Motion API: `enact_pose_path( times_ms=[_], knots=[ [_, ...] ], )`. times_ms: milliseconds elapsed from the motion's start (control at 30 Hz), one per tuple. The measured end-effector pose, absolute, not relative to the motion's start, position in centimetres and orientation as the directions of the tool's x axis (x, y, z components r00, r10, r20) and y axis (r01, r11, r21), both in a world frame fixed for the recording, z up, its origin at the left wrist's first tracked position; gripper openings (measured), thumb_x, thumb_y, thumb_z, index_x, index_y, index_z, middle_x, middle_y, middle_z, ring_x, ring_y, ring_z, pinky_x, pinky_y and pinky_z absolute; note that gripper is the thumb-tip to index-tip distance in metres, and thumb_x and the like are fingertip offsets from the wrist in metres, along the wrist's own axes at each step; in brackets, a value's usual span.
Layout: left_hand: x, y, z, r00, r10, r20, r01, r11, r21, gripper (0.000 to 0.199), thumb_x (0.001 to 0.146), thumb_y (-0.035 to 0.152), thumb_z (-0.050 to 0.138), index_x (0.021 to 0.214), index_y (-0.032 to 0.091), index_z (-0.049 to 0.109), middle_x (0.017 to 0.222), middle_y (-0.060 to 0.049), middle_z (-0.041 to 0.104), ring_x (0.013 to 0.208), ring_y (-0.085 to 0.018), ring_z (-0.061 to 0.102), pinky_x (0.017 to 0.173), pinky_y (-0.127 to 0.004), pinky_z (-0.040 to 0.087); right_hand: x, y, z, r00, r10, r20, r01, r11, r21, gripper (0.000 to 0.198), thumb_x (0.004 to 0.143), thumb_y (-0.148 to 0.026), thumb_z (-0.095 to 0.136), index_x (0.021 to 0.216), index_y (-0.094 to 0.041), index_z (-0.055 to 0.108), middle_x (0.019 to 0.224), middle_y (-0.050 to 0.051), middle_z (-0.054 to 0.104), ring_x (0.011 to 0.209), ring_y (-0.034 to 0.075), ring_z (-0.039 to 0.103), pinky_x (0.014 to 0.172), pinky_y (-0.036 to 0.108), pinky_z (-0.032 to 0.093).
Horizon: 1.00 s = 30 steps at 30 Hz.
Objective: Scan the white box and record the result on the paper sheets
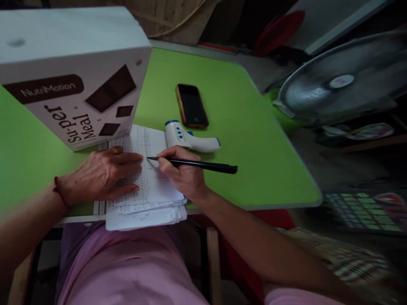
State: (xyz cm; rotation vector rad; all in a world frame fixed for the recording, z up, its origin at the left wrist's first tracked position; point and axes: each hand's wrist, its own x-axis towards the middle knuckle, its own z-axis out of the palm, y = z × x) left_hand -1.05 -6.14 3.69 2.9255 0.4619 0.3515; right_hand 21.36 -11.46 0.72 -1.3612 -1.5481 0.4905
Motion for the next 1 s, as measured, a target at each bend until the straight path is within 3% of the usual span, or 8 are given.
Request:
enact_pose_path(
  times_ms=[1000],
  knots=[
    [-1.16, -6.07, 3.66, 0.922, 0.336, 0.193, 0.291, -0.930, 0.226, 0.038, 0.099, 0.041, 0.051, 0.120, 0.014, 0.066, 0.134, -0.013, 0.063, 0.104, -0.031, 0.067, 0.086, -0.047, 0.059, 21.56, -11.36, 0.61, 0.123, 0.916, 0.383, 0.524, 0.268, -0.809, 0.007, 0.075, -0.020, 0.056, 0.069, -0.023, 0.060, 0.057, -0.005, 0.060, 0.051, 0.011, 0.050, 0.052, 0.025, 0.046]
  ],
)
